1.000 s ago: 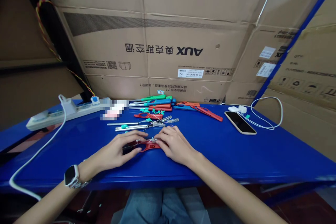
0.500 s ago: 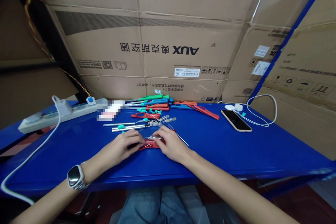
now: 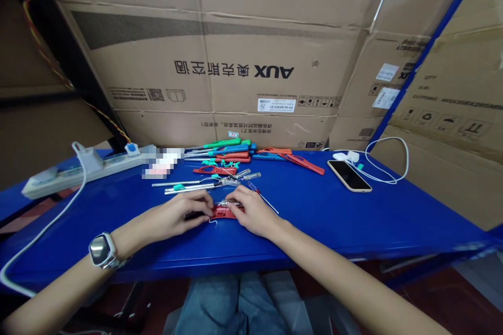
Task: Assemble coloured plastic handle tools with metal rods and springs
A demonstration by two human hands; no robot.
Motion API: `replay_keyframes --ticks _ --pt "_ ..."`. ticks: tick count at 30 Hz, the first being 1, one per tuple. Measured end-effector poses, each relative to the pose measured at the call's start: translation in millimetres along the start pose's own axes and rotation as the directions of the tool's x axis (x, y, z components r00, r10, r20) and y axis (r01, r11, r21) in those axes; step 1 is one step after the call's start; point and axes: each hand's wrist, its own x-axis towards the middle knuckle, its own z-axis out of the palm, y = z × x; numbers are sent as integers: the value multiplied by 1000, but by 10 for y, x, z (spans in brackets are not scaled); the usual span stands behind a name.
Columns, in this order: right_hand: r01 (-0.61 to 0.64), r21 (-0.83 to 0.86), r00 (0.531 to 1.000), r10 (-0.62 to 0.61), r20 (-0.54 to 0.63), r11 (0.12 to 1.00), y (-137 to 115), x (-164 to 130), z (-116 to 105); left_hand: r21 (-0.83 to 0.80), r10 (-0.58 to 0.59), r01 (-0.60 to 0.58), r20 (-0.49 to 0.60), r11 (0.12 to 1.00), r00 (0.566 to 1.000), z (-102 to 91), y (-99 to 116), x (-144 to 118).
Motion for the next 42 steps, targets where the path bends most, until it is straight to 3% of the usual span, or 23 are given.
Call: replay_keyframes --ticks 7,13,20,31,36,42 --pt "7 -13 1000 -7 6 1000 1 4 1 -10 39 -39 12 999 999 -43 -39 30" --pt "6 -18 1000 -6 4 1000 -23 -1 -13 95 56 -55 -14 994 998 -66 13 108" --pt "11 11 1000 -11 -7 1000 12 11 14 184 91 -72 -94 980 991 99 80 200" --pt "-4 -10 1000 4 -8 1000 19 2 18 168 76 -64 -61 984 995 155 127 25" --pt "8 -59 1000 -7 14 998 -9 -3 -2 153 7 7 -90 988 996 175 221 -51" --pt "100 -147 995 -99 20 984 -86 -61 -78 164 49 -22 -164 986 985 256 152 -100"
